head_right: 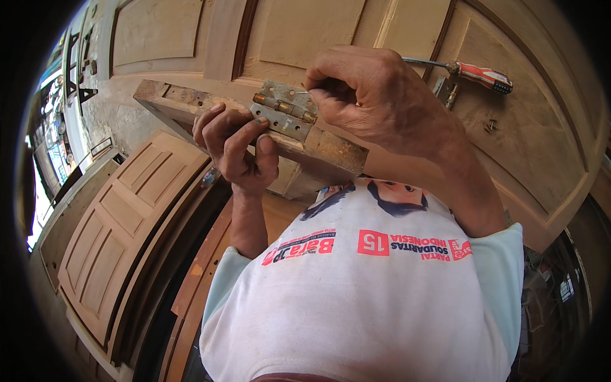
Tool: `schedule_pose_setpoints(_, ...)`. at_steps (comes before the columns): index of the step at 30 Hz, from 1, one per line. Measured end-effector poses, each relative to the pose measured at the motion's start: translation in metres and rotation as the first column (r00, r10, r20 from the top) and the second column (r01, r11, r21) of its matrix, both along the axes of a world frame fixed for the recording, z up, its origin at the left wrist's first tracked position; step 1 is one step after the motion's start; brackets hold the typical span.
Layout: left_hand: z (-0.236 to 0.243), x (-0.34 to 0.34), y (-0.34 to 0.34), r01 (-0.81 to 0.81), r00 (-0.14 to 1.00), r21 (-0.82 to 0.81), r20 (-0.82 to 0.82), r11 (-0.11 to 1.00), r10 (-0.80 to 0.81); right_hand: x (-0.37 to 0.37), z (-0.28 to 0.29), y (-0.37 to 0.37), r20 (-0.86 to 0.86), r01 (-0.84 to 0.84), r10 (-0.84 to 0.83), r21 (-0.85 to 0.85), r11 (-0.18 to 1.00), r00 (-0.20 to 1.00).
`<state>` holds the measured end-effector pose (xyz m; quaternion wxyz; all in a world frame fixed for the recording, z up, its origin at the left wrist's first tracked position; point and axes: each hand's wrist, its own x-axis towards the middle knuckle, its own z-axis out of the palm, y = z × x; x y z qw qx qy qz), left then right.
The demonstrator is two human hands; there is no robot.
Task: The person holds a metal hinge in place against a wooden door frame and secures it by driving screws through the hinge holes using a screwdriver.
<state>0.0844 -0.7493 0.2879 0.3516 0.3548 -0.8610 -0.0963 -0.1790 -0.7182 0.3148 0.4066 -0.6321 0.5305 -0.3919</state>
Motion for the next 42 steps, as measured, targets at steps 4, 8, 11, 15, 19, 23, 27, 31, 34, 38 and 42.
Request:
schedule_pose_setpoints(4,-0.003,0.001,0.002,-0.011,1.0,0.021,-0.013,1.0,0.012,0.016,-0.007,-0.031,-0.053,-0.173,0.168,-0.123,0.977,0.984)
schedule_pose_setpoints(8,-0.008,0.002,0.001,-0.019,0.998,0.067,-0.063,0.998,0.023,0.022,-0.01,-0.047,-0.075,-0.29,0.283,-0.131,0.948,0.956)
schedule_pose_setpoints(11,-0.01,0.006,0.003,-0.024,0.996,0.071,-0.08,0.997,0.03,0.026,-0.007,-0.054,-0.101,-0.361,0.351,-0.107,0.926,0.931)
schedule_pose_setpoints(15,-0.002,0.003,0.001,0.015,0.999,0.054,-0.031,0.998,-0.013,0.024,-0.005,-0.057,-0.125,-0.416,0.403,-0.099,0.904,0.906)
schedule_pose_setpoints(19,-0.003,0.004,0.0,0.013,0.999,0.042,-0.031,0.999,-0.012,0.029,0.005,-0.064,-0.178,-0.447,0.432,-0.059,0.892,0.884)
schedule_pose_setpoints(23,-0.009,0.006,0.003,-0.023,0.997,0.069,-0.074,0.997,0.029,0.037,0.013,-0.074,-0.196,-0.488,0.47,-0.057,0.871,0.861)
schedule_pose_setpoints(27,-0.002,0.002,0.0,0.01,0.999,0.041,-0.042,0.999,-0.008,0.033,0.008,-0.074,-0.15,-0.498,0.484,-0.075,0.864,0.862)
schedule_pose_setpoints(31,-0.004,0.003,0.0,0.007,0.999,0.035,-0.05,0.999,-0.006,0.035,0.0,-0.064,-0.092,-0.453,0.443,-0.151,0.879,0.892)
schedule_pose_setpoints(34,-0.006,0.004,0.002,-0.016,0.997,0.054,-0.072,0.998,0.02,0.039,-0.007,-0.061,-0.093,-0.393,0.382,-0.237,0.888,0.919)
schedule_pose_setpoints(38,-0.011,0.004,0.004,-0.027,0.993,0.084,-0.114,0.996,0.036,0.039,-0.005,-0.051,-0.18,-0.367,0.327,-0.284,0.886,0.928)
schedule_pose_setpoints(42,-0.011,0.005,0.004,-0.03,0.994,0.083,-0.105,0.996,0.039,0.038,-0.002,-0.045,-0.285,-0.397,0.317,-0.291,0.871,0.905)
